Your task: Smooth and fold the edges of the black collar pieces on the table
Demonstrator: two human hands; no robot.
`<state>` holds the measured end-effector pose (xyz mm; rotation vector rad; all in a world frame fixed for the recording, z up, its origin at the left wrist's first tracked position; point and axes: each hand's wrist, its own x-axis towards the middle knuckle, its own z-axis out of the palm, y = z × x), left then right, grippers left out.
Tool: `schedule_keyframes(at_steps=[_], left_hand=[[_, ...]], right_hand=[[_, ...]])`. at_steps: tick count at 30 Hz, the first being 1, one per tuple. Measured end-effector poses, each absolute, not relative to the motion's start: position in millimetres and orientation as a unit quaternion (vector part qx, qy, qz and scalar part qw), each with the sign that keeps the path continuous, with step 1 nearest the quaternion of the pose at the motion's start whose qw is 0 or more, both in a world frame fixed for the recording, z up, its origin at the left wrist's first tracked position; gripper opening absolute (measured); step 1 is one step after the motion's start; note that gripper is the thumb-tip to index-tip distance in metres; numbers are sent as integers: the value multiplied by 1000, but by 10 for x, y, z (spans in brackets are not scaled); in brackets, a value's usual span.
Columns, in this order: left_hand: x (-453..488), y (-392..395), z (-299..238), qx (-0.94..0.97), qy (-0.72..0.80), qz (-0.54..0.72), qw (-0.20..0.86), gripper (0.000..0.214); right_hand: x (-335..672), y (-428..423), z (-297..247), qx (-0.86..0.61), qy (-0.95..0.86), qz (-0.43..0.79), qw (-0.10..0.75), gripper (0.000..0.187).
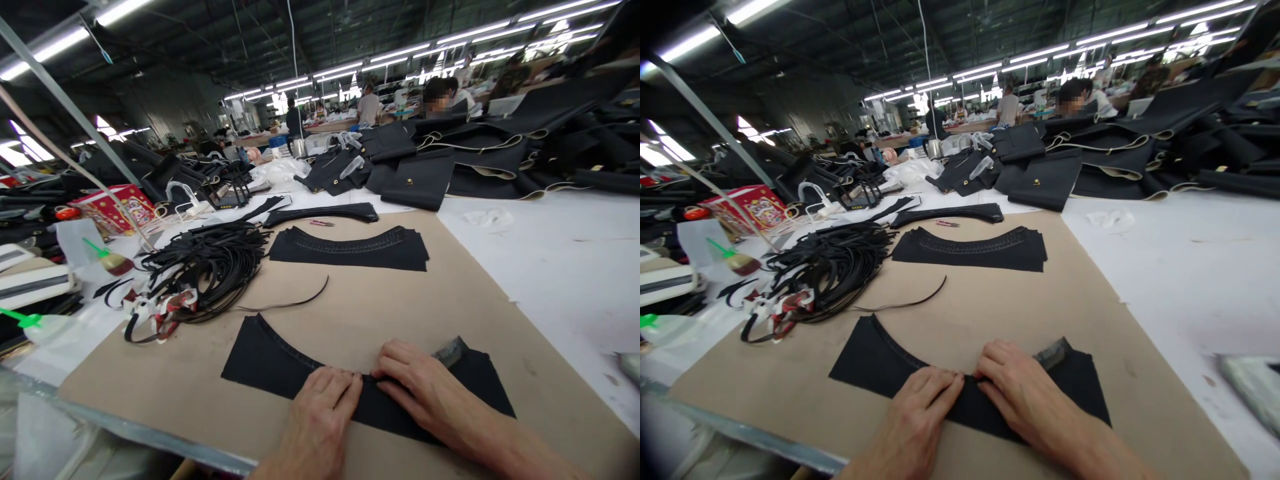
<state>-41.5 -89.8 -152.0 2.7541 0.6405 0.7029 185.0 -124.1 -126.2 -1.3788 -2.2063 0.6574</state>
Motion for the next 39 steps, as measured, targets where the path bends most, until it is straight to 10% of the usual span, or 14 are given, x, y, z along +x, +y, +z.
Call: schedule_keyframes(at_steps=[16,31,39], left_hand=[[-88,-825,-1174,877,373,139,271,39],[-331,-1095,-1621,941,202,270,22,54],[-228,-991,-1466,926,261,235,139,25]], right_hand=[[1752,-1335,-1138,-554,-768,248,204,19],[1939,-1424,-1195,-514,-804,209,212,15],[2111,-1471,-1144,-504,-820,182,200,14]])
